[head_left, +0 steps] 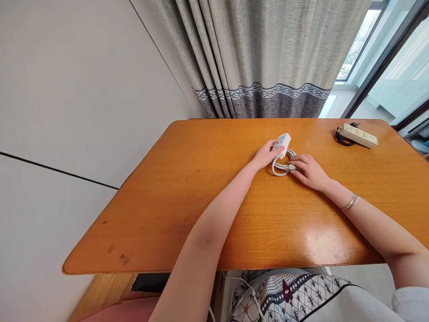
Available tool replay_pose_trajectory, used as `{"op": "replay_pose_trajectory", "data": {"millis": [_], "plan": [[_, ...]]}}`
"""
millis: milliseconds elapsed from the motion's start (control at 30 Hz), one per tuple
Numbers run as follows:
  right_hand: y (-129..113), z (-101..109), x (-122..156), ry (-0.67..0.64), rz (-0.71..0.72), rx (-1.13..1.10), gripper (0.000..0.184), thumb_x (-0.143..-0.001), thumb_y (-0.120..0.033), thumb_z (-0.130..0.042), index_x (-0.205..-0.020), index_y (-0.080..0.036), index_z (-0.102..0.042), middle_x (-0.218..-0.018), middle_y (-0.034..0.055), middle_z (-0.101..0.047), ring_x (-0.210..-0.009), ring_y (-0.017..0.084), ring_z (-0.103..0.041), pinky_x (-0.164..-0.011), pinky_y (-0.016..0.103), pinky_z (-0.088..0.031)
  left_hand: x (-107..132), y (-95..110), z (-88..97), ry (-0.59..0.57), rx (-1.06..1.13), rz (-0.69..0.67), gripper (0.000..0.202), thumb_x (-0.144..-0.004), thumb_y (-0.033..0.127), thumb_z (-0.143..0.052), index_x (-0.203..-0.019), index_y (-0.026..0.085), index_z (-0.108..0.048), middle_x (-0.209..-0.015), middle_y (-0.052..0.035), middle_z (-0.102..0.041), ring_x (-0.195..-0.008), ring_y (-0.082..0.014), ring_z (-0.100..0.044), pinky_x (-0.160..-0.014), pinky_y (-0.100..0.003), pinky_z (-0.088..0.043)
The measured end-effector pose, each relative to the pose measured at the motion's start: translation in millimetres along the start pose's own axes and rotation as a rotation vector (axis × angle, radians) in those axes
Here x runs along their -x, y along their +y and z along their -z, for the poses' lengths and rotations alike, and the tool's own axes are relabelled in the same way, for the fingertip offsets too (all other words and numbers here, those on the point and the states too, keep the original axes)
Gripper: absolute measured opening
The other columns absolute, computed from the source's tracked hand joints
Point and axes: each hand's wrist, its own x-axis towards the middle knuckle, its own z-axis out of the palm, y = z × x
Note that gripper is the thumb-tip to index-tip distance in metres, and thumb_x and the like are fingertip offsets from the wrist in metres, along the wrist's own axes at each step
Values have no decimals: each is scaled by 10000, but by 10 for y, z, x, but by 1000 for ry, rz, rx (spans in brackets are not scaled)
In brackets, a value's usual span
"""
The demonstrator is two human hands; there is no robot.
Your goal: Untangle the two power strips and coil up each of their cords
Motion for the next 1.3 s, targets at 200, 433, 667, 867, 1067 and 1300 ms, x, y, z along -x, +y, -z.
{"op": "replay_pose_trajectory", "data": {"millis": [200, 433, 667, 867, 1067, 1300], "plan": [[-17, 38, -29, -33, 17, 1, 322, -990, -364, -511, -1191, -200, -701, -1163, 133, -705, -1145, 295, -610, -1038, 525, -490, -3, -22, 5, -10, 10, -14, 566, -863, 400, -676, -1366, 170, -555, -1494, -147, -558, -1335, -235, -566, -1099, -347, -447], [-29, 8, -16, -21, -11, 3, 318, -976, -354, -517, -1203, -223, -697, -1204, 144, -679, -1157, 307, -596, -1044, 555, -475, 102, 130, 34, -82, -260, -184, 501, -810, 385, -716, -1262, 173, -671, -1326, -108, -690, -1195, -261, -642, -1070, -389, -469], [-23, -12, -2, -17, -7, 23, 320, -982, -341, -494, -1198, -191, -677, -1211, 161, -665, -1150, 305, -586, -1035, 534, -478, 113, 136, 9, -105, -449, -244, 494, -916, 468, -590, -1340, 223, -662, -1405, -88, -652, -1302, -268, -583, -1122, -390, -418], [-9, -36, 24, 15, -30, 38, 321, -969, -368, -509, -1182, -201, -681, -1185, 159, -640, -1108, 307, -595, -992, 527, -510, 207, 262, -52, -121, -546, -191, 549, -878, 466, -635, -1382, 249, -633, -1362, -78, -680, -1244, -300, -619, -1103, -425, -430], [-43, -52, 33, 11, -30, 102, 340, -959, -396, -532, -1233, -222, -635, -1182, 149, -630, -1098, 316, -586, -985, 533, -518, 127, 107, -88, -138, -409, -209, 571, -913, 456, -595, -1432, 217, -580, -1455, -105, -607, -1298, -272, -581, -1106, -398, -426], [-83, -34, 25, 19, -22, 87, 406, -989, -411, -499, -1256, -122, -599, -1207, 196, -643, -1124, 319, -578, -1010, 517, -505, 67, 124, -73, -3, -222, -297, 546, -1041, 387, -299, -1223, 91, -721, -1303, -134, -692, -1280, -199, -579, -1132, -273, -387]]}}
